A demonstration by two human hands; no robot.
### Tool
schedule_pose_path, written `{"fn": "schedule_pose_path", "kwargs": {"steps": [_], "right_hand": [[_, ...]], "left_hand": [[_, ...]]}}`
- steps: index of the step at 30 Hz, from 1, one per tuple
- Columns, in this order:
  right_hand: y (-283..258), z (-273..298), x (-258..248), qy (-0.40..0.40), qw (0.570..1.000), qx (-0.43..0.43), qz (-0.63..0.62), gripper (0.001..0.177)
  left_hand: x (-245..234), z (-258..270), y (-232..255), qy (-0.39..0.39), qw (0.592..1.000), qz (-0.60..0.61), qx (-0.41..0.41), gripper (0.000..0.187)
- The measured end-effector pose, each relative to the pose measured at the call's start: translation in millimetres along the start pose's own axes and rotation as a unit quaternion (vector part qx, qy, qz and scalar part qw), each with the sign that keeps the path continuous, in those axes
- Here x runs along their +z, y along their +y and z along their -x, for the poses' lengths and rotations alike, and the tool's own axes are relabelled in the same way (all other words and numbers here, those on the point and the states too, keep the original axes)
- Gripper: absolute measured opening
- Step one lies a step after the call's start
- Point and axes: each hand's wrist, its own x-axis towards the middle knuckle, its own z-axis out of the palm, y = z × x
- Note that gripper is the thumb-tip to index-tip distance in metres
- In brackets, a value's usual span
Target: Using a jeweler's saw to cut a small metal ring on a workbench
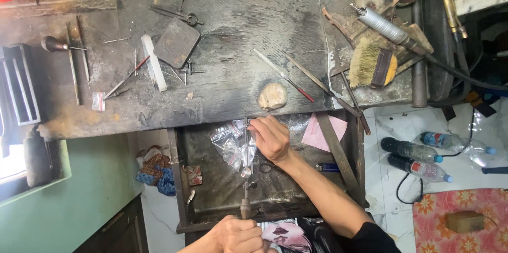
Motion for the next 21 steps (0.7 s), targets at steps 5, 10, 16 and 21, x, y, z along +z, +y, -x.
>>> {"fn": "schedule_pose_path", "kwargs": {"steps": [5,10,16,21], "right_hand": [[-20.8,-14.4,-7.8,-0.025,0.993,0.118,-0.005,0.015],[-20.9,-9.7,-7.4,-0.062,0.985,0.158,-0.014,0.009],[-11.8,-5.4,-2.9,-0.085,0.987,0.136,-0.031,0.019],[-6.7,-6.9,5.3,-0.061,0.991,0.117,-0.038,0.036]], "left_hand": [[33.1,66.5,-3.5,-0.187,0.981,0.045,-0.008,0.029],[22.6,51.4,-5.2,-0.117,0.992,0.041,-0.015,0.036],[49.2,90.7,-6.8,-0.167,0.986,0.024,0.007,0.036],[41.9,99.9,-12.2,-0.18,0.983,-0.026,0.017,0.034]]}}
